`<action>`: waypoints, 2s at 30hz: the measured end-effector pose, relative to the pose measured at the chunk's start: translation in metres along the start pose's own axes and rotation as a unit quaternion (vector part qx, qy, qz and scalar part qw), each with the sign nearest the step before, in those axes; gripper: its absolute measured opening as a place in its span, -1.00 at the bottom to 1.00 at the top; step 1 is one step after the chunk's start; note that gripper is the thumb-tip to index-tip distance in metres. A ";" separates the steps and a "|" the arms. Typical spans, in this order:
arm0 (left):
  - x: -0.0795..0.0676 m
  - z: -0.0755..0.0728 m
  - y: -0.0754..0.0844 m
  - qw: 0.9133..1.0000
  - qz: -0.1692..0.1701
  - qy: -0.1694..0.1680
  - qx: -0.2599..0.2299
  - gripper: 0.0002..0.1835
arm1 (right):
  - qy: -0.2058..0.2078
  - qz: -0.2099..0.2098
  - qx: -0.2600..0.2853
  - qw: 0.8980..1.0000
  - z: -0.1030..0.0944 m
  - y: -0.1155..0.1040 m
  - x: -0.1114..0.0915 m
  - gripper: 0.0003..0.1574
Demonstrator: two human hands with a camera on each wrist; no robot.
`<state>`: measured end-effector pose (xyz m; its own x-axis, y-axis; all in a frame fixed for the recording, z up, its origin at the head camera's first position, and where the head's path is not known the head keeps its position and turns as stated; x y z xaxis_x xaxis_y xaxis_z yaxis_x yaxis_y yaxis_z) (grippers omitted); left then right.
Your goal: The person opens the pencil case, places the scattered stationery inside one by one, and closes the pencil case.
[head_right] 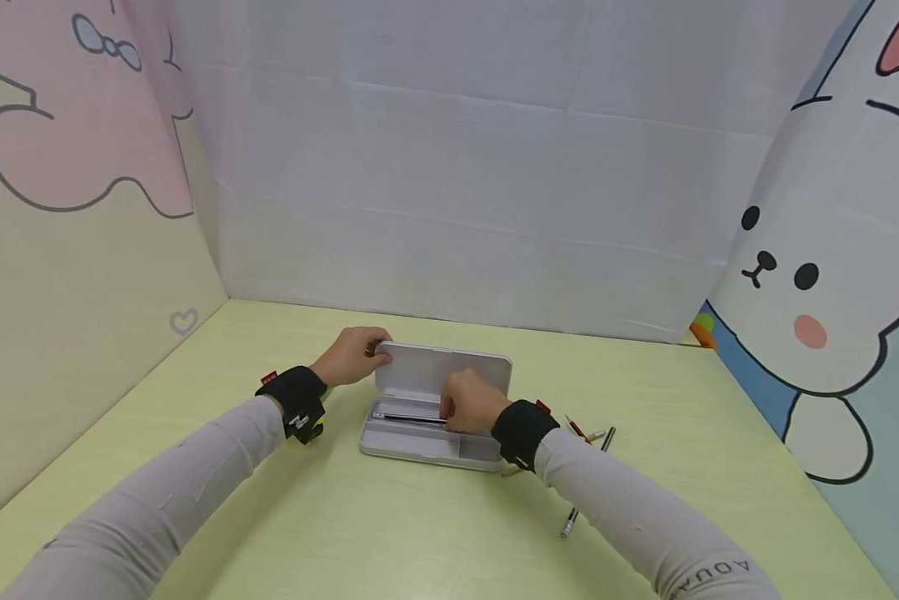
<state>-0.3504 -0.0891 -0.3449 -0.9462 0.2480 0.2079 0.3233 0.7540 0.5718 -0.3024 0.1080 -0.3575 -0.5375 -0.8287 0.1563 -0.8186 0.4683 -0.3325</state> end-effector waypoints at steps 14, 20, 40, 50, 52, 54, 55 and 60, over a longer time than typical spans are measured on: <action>-0.003 -0.003 0.004 1.000 -0.006 -0.004 -0.003 -0.93 | 0.023 -0.015 0.004 1.000 -0.006 0.002 -0.009 -0.88; -0.005 -0.004 0.005 1.000 -0.004 -0.004 -0.003 -0.93 | 0.023 0.002 -0.017 1.000 -0.011 0.004 -0.018 -0.89; -0.007 -0.003 0.003 1.000 -0.019 -0.004 -0.006 -0.90 | 0.053 0.024 -0.035 0.998 -0.042 0.021 -0.076 -0.88; -0.007 0.001 0.003 1.000 -0.019 -0.003 -0.002 -0.87 | 0.065 0.097 -0.030 0.993 -0.054 0.034 -0.130 -0.84; -0.007 0.001 0.003 1.000 -0.017 -0.003 -0.003 -0.88 | 0.065 0.115 -0.031 0.991 -0.057 0.036 -0.140 -0.85; -0.007 0.001 0.002 1.000 -0.016 -0.003 -0.002 -0.88 | 0.065 0.127 -0.034 0.989 -0.057 0.038 -0.149 -0.85; -0.007 0.002 0.001 1.000 -0.016 -0.003 -0.002 -0.88 | 0.065 0.131 -0.035 0.989 -0.058 0.039 -0.154 -0.86; -0.006 0.002 -0.001 1.000 -0.012 -0.002 -0.004 -0.88 | 0.065 0.156 -0.032 0.985 -0.056 0.044 -0.175 -0.87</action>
<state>-0.3448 -0.0902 -0.3482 -0.9539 0.2312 0.1911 0.2998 0.7556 0.5824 -0.2557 0.2904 -0.3469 -0.7828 -0.5968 0.1760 -0.6186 0.7159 -0.3238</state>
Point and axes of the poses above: each hand's wrist, its own x-axis towards the middle knuckle, its own z-axis out of the palm, y = z × x, the point moved 4 cm from there along x, towards the middle knuckle, and after that the axes turned 13 degrees about -z, right-handed, at the moved point
